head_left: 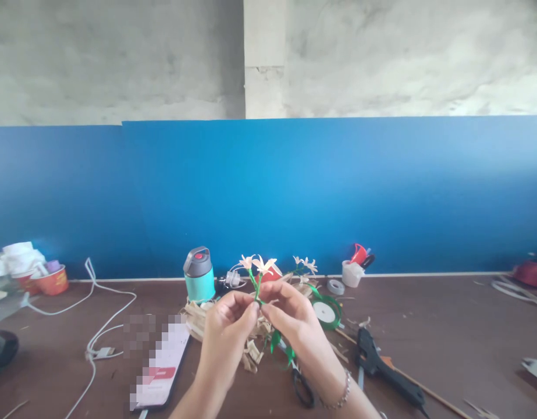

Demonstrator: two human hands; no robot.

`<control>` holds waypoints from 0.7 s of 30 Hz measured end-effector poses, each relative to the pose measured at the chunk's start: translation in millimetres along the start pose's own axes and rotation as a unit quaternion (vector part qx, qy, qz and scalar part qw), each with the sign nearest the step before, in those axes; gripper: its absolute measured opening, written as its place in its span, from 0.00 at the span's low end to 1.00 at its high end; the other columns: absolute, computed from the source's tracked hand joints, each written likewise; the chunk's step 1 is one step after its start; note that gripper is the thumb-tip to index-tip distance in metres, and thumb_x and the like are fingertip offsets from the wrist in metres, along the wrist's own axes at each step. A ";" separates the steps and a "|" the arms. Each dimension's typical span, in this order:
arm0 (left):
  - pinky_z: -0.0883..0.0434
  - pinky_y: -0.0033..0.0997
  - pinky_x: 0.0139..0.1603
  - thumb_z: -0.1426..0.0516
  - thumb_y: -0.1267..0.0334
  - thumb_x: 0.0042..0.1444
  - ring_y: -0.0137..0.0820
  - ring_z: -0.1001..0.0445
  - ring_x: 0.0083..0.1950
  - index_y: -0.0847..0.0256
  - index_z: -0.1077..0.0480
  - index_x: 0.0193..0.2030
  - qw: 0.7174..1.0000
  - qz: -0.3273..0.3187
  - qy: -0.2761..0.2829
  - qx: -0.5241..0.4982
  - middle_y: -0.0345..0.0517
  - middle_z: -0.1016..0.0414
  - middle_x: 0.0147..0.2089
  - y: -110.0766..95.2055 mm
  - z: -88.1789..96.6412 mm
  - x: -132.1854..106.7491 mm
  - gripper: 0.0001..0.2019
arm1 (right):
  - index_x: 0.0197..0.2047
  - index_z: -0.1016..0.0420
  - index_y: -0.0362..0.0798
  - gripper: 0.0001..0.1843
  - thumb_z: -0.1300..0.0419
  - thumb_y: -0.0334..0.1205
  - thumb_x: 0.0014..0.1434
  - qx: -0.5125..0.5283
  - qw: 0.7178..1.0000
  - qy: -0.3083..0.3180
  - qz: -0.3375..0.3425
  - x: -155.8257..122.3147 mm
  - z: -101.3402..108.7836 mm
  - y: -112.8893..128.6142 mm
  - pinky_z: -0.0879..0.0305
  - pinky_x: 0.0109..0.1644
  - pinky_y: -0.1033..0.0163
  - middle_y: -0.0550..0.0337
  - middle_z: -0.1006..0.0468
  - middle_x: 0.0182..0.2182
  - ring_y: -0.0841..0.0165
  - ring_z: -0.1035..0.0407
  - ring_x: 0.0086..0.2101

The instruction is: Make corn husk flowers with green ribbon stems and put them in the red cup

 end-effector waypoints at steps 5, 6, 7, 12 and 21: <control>0.55 0.17 0.15 0.38 0.62 0.44 0.16 0.53 0.16 0.63 0.33 0.25 0.996 0.046 0.034 -0.067 0.29 0.44 0.15 8.8 -3.1 2.2 0.09 | 0.30 0.26 0.45 0.07 0.38 0.40 0.51 -0.071 0.997 -0.013 0.010 0.9 4.9 2.8 0.43 0.28 0.66 0.60 0.27 0.25 0.71 0.38 0.25; 0.56 0.16 0.15 0.39 0.62 0.45 0.16 0.54 0.16 0.63 0.33 0.25 0.994 0.054 0.045 -0.079 0.29 0.45 0.15 10.3 -4.5 2.2 0.09 | 0.30 0.26 0.45 0.08 0.38 0.41 0.50 -0.070 0.998 -0.010 0.003 0.8 4.9 2.8 0.45 0.26 0.67 0.61 0.27 0.24 0.72 0.40 0.24; 0.56 0.16 0.15 0.39 0.62 0.46 0.16 0.55 0.16 0.63 0.33 0.25 0.992 0.063 0.057 -0.091 0.28 0.46 0.14 11.7 -6.2 2.1 0.09 | 0.30 0.26 0.45 0.09 0.37 0.42 0.49 -0.062 0.998 -0.005 -0.011 0.7 4.9 2.0 0.48 0.25 0.67 0.62 0.29 0.22 0.74 0.42 0.22; 0.60 0.17 0.15 0.38 0.63 0.45 0.16 0.59 0.16 0.62 0.36 0.22 0.981 0.098 0.096 -0.141 0.27 0.50 0.13 16.2 -11.6 0.6 0.10 | 0.25 0.25 0.45 0.13 0.31 0.44 0.42 0.051 0.993 0.030 -0.106 -0.9 1.3 -8.1 0.52 0.23 0.68 0.65 0.31 0.19 0.76 0.45 0.20; 0.59 0.17 0.15 0.37 0.60 0.45 0.17 0.58 0.16 0.62 0.35 0.24 0.975 0.119 0.137 -0.131 0.28 0.46 0.13 18.3 -15.6 1.6 0.11 | 0.28 0.25 0.44 0.13 0.31 0.45 0.43 0.094 0.984 0.082 -0.127 3.8 -3.8 -17.1 0.43 0.32 0.66 0.60 0.26 0.24 0.71 0.36 0.26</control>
Point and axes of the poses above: each hand's wrist, its own x-axis towards the middle knuckle, its own z-axis out of the back of the hand, y = z × x, the point moved 9 cm from there along x, towards the middle knuckle
